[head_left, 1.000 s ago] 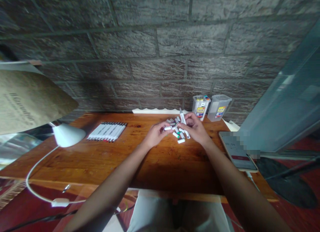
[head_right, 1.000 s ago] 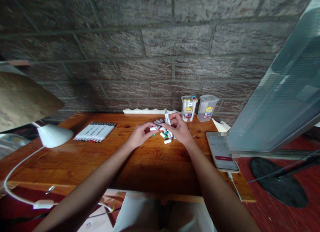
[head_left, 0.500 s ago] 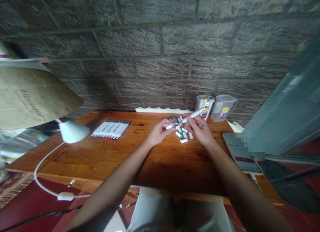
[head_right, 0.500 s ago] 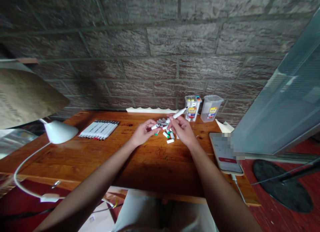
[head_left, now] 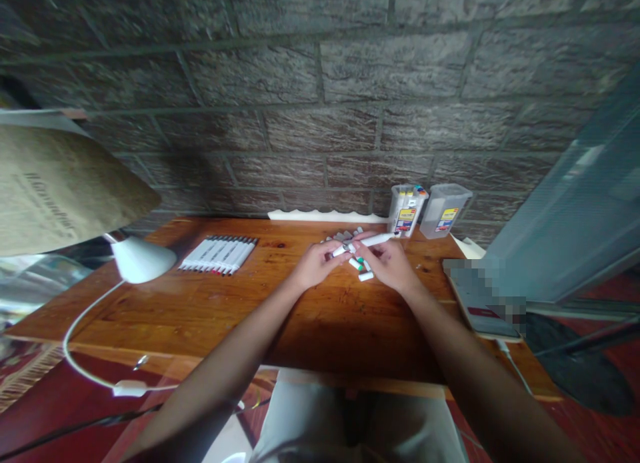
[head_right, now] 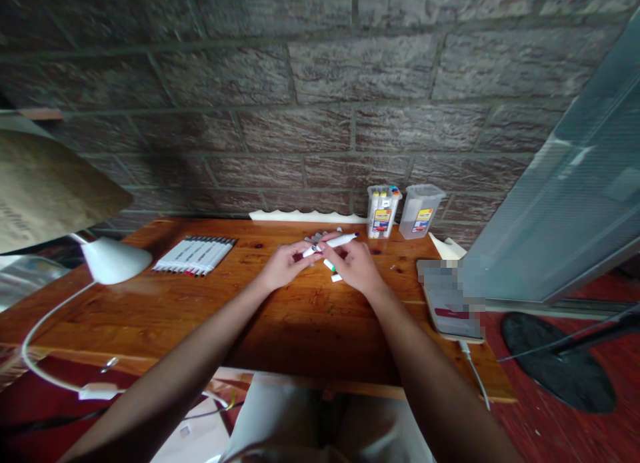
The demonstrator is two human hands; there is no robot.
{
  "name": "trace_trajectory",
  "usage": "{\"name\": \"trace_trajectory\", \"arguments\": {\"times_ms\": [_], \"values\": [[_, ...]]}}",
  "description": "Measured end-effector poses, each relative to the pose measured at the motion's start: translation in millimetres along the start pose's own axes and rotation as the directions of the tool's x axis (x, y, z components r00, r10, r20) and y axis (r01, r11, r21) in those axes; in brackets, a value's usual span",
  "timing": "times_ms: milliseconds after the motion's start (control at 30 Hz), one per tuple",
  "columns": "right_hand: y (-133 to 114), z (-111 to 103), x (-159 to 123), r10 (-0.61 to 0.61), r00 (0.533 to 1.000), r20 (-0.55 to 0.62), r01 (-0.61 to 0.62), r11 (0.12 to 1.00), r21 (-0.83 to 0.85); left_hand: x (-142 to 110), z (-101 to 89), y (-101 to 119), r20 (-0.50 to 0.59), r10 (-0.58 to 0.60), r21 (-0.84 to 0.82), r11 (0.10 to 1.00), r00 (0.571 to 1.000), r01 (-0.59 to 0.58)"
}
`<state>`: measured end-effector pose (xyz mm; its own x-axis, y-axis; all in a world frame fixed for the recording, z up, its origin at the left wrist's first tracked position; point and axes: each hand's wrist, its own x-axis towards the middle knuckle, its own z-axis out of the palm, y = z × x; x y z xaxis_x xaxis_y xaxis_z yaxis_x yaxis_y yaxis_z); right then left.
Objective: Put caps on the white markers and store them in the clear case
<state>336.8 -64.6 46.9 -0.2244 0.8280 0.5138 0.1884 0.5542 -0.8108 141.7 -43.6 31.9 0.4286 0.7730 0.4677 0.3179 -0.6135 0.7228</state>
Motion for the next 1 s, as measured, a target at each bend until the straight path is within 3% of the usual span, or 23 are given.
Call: {"name": "trace_trajectory", "arguments": {"times_ms": [67, 167, 300, 400, 533, 767, 867, 1000], "values": [[0, -5, 1, -0.043, 0.999, -0.008, 0.042, 0.994, -0.097, -1, 0.2, 1, -0.008, 0.008, 0.013, 1.000, 1.000, -0.008], [5, -20, 5, -0.123, 0.977, -0.175, 0.075, 0.963, -0.260, -1, 1.5, 6, -0.005, 0.022, -0.015, 1.000, 1.000, -0.022], [11, -38, 10, -0.050, 0.933, -0.356, -0.051, 0.962, -0.269, 0, 3.1, 12, -0.022, 0.007, -0.074, 0.997, 1.000, -0.009], [5, -32, 10, 0.021, 0.935, -0.354, -0.072, 0.988, -0.134, 0, 2.1, 11, -0.018, 0.001, -0.070, 0.998, 1.000, -0.002], [-8, -10, 5, 0.007, 0.967, -0.254, -0.003, 1.000, 0.018, 0, 0.7, 6, -0.009, 0.012, -0.053, 0.999, 1.000, -0.013], [-9, 5, -4, -0.052, 0.996, -0.070, 0.047, 0.997, -0.068, 0, 1.5, 5, -0.015, 0.026, -0.013, 1.000, 1.000, -0.026], [-10, 0, -2, -0.076, 0.989, -0.130, 0.060, 0.991, -0.123, -2, 1.5, 6, -0.010, 0.012, -0.016, 1.000, 1.000, -0.012], [-6, -19, 7, -0.018, 0.937, -0.348, -0.038, 0.987, -0.154, -3, 2.4, 10, 0.013, 0.009, -0.049, 0.999, 1.000, -0.009]]}}
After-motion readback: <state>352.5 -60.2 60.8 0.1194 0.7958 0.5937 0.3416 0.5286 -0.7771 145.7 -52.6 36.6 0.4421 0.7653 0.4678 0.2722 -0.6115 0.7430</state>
